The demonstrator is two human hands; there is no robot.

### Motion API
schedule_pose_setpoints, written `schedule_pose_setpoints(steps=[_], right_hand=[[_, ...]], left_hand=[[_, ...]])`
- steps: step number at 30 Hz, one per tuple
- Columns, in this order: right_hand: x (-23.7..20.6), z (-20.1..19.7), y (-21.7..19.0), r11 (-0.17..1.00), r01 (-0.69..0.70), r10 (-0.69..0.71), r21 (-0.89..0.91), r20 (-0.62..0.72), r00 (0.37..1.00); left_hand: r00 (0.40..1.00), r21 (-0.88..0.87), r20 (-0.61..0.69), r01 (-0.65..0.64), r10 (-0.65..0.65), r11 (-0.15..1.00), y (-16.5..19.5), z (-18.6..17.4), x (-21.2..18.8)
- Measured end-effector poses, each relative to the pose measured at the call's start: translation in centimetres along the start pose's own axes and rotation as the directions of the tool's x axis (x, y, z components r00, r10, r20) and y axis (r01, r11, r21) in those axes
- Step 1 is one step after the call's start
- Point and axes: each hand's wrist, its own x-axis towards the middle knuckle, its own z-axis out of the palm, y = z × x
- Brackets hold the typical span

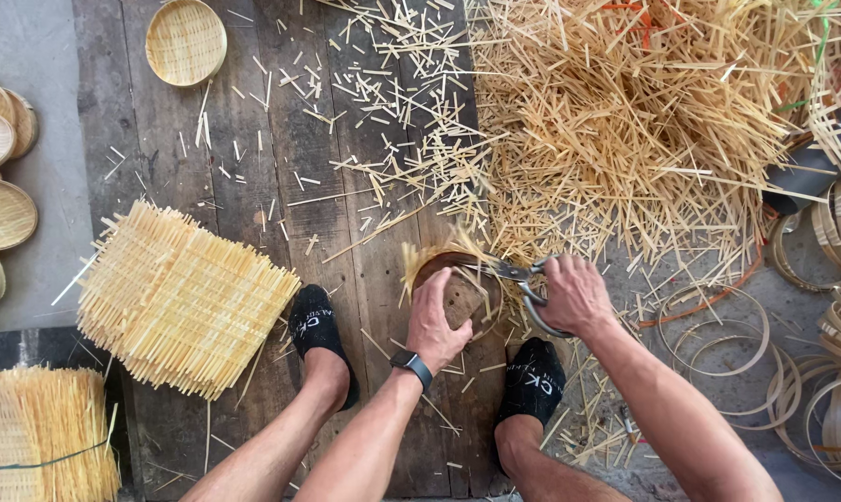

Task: The person sits on the floor of a bamboo workshop and uses shears to trim the edges of a round woven bamboo base, cutting off excess strips. They then fit the trimmed base into a bamboo ring, press a woven bamboo mat into place, and set finished pieces aside with a stack of completed mats.

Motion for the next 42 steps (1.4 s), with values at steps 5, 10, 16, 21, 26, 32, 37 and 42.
schedule_pose_setpoints(steps=[5, 10, 16, 21, 26, 32, 37, 42], right_hand=[[-0.1, -0.4, 0.4, 0.999, -0.05, 0.053, -0.022, 0.187, 0.981], [0.3, -1.2, -0.1, 1.0, 0.022, -0.022, -0.02, 0.009, 1.0], [1.2, -1.7, -0.6, 0.999, -0.032, 0.037, -0.022, 0.245, 0.969], [0.4, -1.6, -0.1, 1.0, 0.012, -0.01, -0.022, 0.104, 0.995], [0.3, -0.8, -0.2, 0.999, 0.008, -0.006, -0.032, 0.057, 0.998], [0.4, -0.6, 0.8, 0.999, -0.014, 0.024, -0.048, 0.205, 0.979], [0.9, -0.2, 0.4, 0.998, 0.044, -0.044, -0.047, -0.005, 0.999], [0.7, -0.2, 1.0, 0.998, -0.055, 0.058, -0.017, 0.304, 0.951]], left_hand=[[0.991, -0.011, 0.113, -0.077, 0.078, 0.997, -1.0, -1.3, 0.7], [0.973, -0.026, 0.217, -0.08, 0.084, 0.996, -1.3, -2.0, 1.6], [0.991, 0.103, 0.107, -0.088, 0.077, 0.991, -0.3, -2.3, 1.2], [0.969, 0.045, -0.219, 0.126, -0.114, 0.991, 1.5, 0.3, -0.4], [0.999, 0.121, -0.053, 0.018, -0.012, 0.993, 1.1, 0.5, -0.1], [0.995, 0.088, -0.099, 0.027, -0.019, 0.996, 1.1, 0.4, 0.0], [0.992, 0.093, 0.07, -0.114, 0.107, 0.989, 0.7, -0.3, 0.4], [0.983, 0.059, 0.141, -0.126, 0.117, 0.99, -0.2, -1.6, 0.4]])
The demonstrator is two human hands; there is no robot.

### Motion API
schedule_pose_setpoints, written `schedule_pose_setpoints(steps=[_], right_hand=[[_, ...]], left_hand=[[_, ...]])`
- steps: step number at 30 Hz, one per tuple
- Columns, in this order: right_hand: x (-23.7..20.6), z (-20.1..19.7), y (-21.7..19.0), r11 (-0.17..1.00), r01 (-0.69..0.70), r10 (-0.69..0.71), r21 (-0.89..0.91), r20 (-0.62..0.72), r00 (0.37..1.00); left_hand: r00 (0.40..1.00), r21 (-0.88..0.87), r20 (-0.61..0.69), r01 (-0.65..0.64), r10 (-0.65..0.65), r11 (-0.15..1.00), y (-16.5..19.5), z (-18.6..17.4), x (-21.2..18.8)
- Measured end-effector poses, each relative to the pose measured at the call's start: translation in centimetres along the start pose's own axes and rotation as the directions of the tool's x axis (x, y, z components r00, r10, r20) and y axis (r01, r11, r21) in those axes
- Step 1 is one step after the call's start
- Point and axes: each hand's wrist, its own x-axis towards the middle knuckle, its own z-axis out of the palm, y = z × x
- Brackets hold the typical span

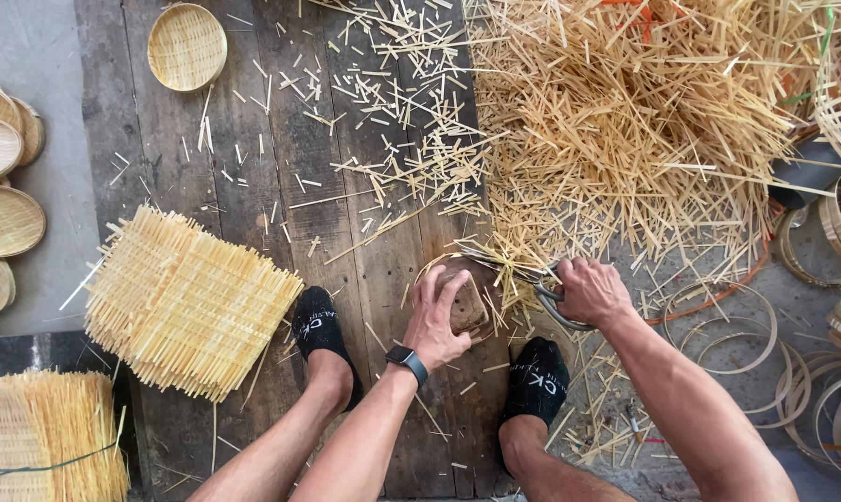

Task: The person sits on the floor of a bamboo workshop and uses shears to trim the edges of a round woven bamboo base, cutting off excess strips. They then fit the trimmed base into a bamboo ring, press a woven bamboo mat into place, and set finished pieces aside with a stack of completed mats.

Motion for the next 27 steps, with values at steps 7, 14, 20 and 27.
schedule_pose_setpoints(steps=[7, 14, 20, 27], right_hand=[[0.2, -0.4, -1.2, 0.987, 0.107, -0.139, -0.12, -0.306, 0.942], [0.3, -0.4, 1.2, 1.0, 0.012, -0.011, 0.018, -0.015, 1.0], [-0.1, -0.1, -0.7, 0.993, 0.109, -0.117, -0.051, -0.203, 0.972], [-0.1, 0.4, 1.3, 0.936, -0.253, 0.248, 0.246, 0.051, 0.967]], left_hand=[[0.974, 0.032, 0.216, -0.072, 0.063, 0.997, -0.8, -0.8, 1.1], [0.958, 0.097, 0.278, 0.043, -0.069, 0.994, 0.0, -1.9, 1.5], [0.977, 0.121, 0.208, 0.022, -0.047, 0.992, 1.1, -0.9, 1.3], [0.985, -0.128, 0.173, 0.0, 0.022, 0.992, -2.7, -1.0, 1.4]])
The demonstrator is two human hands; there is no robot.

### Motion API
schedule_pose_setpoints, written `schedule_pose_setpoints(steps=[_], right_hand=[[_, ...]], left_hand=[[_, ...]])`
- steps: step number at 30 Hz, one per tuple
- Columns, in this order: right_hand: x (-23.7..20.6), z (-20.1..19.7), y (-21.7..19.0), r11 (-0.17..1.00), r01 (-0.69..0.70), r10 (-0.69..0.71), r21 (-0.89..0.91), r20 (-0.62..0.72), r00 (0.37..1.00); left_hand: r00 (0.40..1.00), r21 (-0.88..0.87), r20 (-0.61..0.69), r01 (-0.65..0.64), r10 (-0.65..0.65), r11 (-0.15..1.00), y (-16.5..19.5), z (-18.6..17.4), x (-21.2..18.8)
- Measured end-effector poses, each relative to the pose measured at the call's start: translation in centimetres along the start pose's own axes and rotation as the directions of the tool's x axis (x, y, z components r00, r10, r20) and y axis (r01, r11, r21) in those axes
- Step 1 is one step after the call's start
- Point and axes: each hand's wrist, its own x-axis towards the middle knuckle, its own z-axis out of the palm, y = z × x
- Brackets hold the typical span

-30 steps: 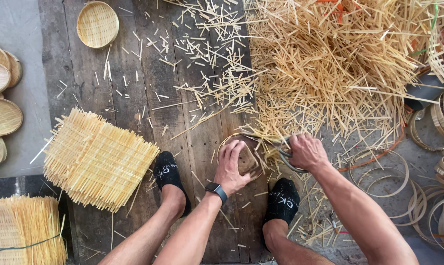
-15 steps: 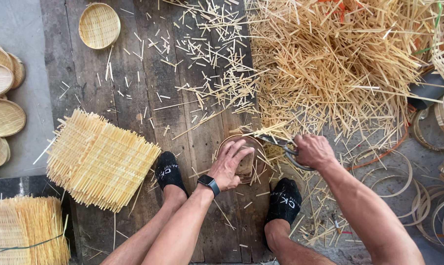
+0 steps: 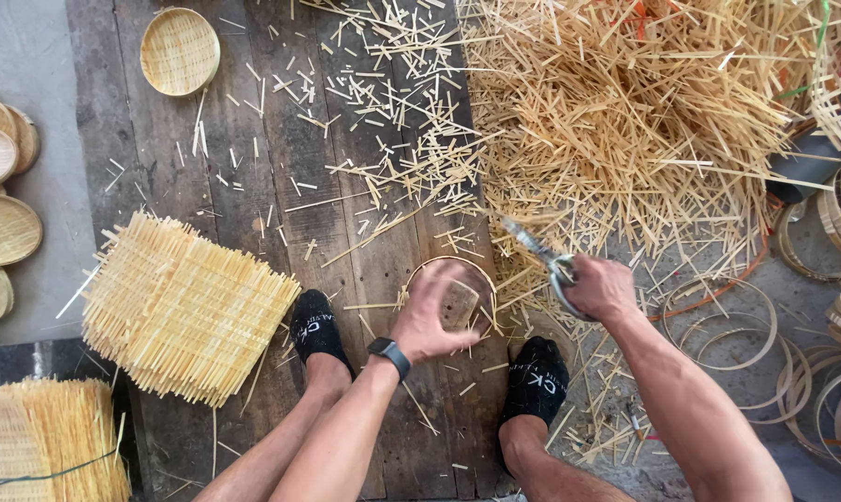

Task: The person sits on the floor of a bamboo workshop and uses shears to trim the edges of a round woven bamboo base, cutting off excess strips. They then fit the trimmed base into a bamboo ring, press a woven bamboo mat into place, and set finished pieces aside with a stack of completed mats.

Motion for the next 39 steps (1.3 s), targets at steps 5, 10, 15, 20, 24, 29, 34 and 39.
schedule_pose_setpoints(steps=[5, 10, 15, 20, 24, 29, 34, 39], right_hand=[[-0.3, 0.9, 1.9, 0.99, -0.131, 0.098, -0.056, -0.4, 0.911], [-2.5, 1.6, -2.9, 0.756, 0.087, -0.058, 0.649, -0.066, 0.996], [-3.3, 1.7, -6.8, 0.597, 0.016, -0.16, 0.802, 0.1, 0.982], [-3.5, 1.9, -7.2, 0.554, -0.042, -0.051, 0.832, 0.083, 0.995], [-4.4, 2.2, -7.3, 0.65, 0.137, -0.073, 0.748, -0.118, 0.99], [-5.2, 3.4, -6.5, 0.495, -0.084, -0.121, 0.865, 0.165, 0.979], [-4.3, 5.1, -5.8, 0.311, -0.188, -0.132, 0.932, 0.238, 0.962], [-3.8, 5.7, -6.3, 0.302, -0.229, -0.008, 0.925, 0.242, 0.97]], left_hand=[[0.814, -0.04, -0.405, 0.438, -0.415, 0.898, -3.6, 0.6, 2.8], [0.79, -0.235, -0.323, 0.467, -0.522, 0.852, -3.1, 2.0, 5.2], [0.836, -0.211, -0.345, 0.374, -0.427, 0.903, -0.9, 3.7, 6.2], [0.808, -0.14, -0.469, 0.331, -0.357, 0.933, -0.1, 4.2, 6.4], [0.815, -0.117, -0.49, 0.29, -0.309, 0.95, 0.0, 3.5, 5.0], [0.642, -0.304, -0.316, 0.629, -0.698, 0.716, -1.8, 2.4, 0.3], [0.704, -0.635, -0.135, 0.479, -0.698, 0.606, -3.9, 2.8, -1.2], [0.611, -0.548, -0.155, 0.601, -0.776, 0.582, -4.0, 3.2, -0.4]])
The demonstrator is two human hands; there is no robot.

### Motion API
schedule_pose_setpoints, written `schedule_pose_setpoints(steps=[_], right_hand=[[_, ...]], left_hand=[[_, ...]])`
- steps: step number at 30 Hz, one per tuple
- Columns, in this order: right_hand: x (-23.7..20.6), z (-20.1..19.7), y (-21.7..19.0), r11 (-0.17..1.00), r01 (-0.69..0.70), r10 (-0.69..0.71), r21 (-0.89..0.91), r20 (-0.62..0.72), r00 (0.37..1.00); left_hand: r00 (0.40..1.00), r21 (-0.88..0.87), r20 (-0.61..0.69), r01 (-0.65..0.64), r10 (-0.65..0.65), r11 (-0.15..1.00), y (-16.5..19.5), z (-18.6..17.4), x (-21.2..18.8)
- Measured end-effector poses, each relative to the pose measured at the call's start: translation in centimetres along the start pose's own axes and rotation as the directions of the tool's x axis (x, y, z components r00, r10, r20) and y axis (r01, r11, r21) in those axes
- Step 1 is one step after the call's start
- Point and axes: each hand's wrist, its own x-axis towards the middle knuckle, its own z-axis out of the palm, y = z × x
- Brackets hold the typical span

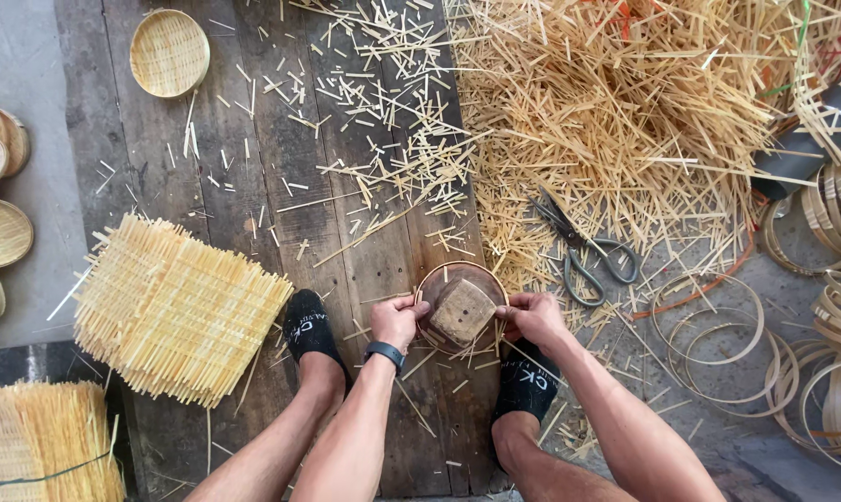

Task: The person sits on the floor of a bamboo workshop and uses shears to trim the edges of a round woven bamboo base, cutting off excess strips. They then fit the trimmed base into a bamboo ring, press a woven bamboo mat into place, and set finished pieces aside with a stack of completed mats.

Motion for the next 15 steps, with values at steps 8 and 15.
schedule_pose_setpoints(steps=[8, 15], right_hand=[[-2.2, 1.1, 1.8, 0.922, -0.102, 0.03, 0.373, 0.193, 0.981], [-0.8, 4.3, 4.1, 0.967, -0.034, 0.035, 0.253, 0.001, 0.999]], left_hand=[[0.896, -0.656, 0.425, 0.404, -0.13, 0.638, -2.8, 0.0, -3.3], [0.952, -0.587, 0.183, 0.305, -0.244, 0.75, -4.7, 4.1, -4.7]])
